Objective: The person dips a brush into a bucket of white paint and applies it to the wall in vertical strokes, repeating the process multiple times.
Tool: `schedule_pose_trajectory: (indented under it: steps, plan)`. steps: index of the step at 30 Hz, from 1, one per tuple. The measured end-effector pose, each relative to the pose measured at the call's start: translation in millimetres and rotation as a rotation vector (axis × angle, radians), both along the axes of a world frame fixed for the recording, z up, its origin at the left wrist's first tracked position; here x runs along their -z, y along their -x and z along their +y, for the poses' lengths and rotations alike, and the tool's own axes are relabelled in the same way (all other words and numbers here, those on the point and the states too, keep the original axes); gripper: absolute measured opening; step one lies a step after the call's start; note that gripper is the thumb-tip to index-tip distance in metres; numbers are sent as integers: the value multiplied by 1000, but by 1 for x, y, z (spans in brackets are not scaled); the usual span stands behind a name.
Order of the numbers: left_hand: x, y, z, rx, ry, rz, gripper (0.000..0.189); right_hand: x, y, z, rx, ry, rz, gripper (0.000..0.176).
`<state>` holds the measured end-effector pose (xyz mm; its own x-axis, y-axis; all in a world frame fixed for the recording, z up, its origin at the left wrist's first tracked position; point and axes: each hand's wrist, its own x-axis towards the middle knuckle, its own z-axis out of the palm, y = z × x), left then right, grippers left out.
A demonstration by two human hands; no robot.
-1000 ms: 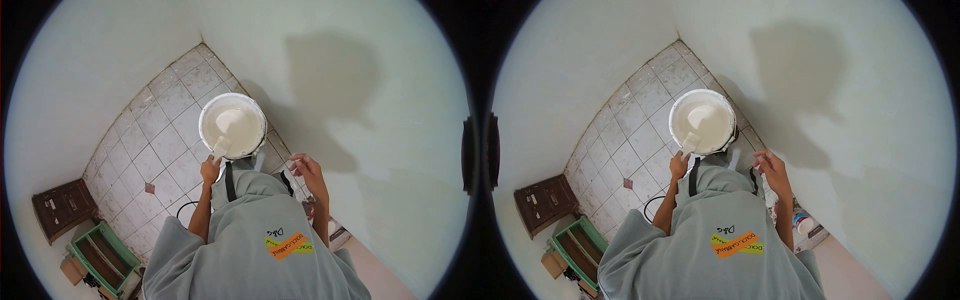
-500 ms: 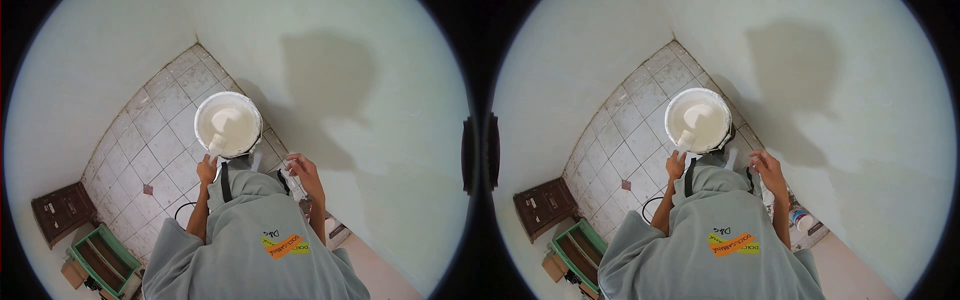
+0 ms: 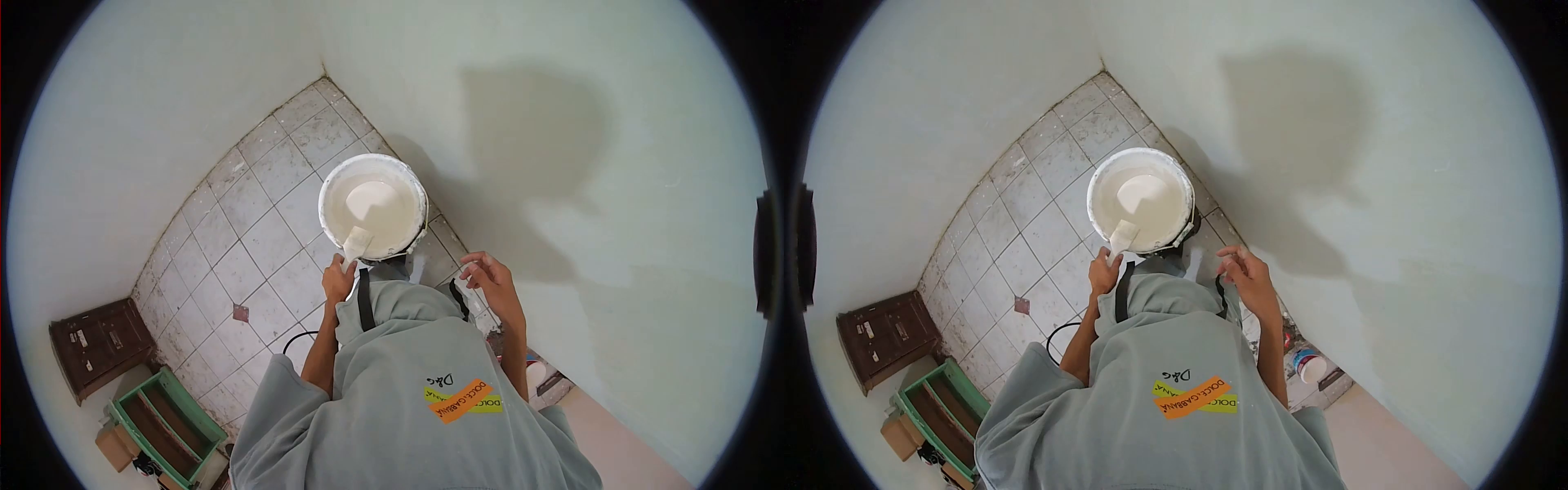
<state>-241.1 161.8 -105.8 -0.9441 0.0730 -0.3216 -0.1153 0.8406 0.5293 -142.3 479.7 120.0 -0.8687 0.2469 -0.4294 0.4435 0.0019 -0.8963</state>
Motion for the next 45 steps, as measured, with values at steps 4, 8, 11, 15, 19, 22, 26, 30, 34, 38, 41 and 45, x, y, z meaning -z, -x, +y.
schedule_pose_trajectory:
  steps: [4,8,11,15,19,22,26,30,34,38,41,45]
  plan:
    - [17,6,-1,-66,-346,-38,33,1,-1,0,-5,9,-9,21]
    - [7,13,0,-245,-693,-489,34,0,0,-3,-27,-10,16,21]
    - [-1,14,0,-335,-887,-613,41,-1,1,-4,-26,-9,20,21]
    - [11,11,-5,-416,-883,-657,48,-1,2,-6,-8,1,23,21]
    - [39,6,-21,-394,-806,-703,49,1,-2,-9,-5,-6,24,21]
    - [40,5,-18,-408,-814,-669,50,3,-4,-8,13,14,32,20]
    - [40,4,-21,-405,-721,-656,50,4,-5,-9,7,14,33,20]
    - [35,4,-12,-375,-740,-608,49,1,-6,-8,28,-4,21,20]
    - [38,3,-10,-385,-777,-541,48,3,-8,-8,19,5,9,21]
    - [44,-1,-9,-382,-758,-408,47,7,-12,-9,47,18,33,21]
    - [53,1,-14,-283,-617,-283,46,6,-13,-8,39,-3,35,22]
    - [70,-2,-16,-296,-520,-267,44,2,-15,-9,44,-5,48,20]
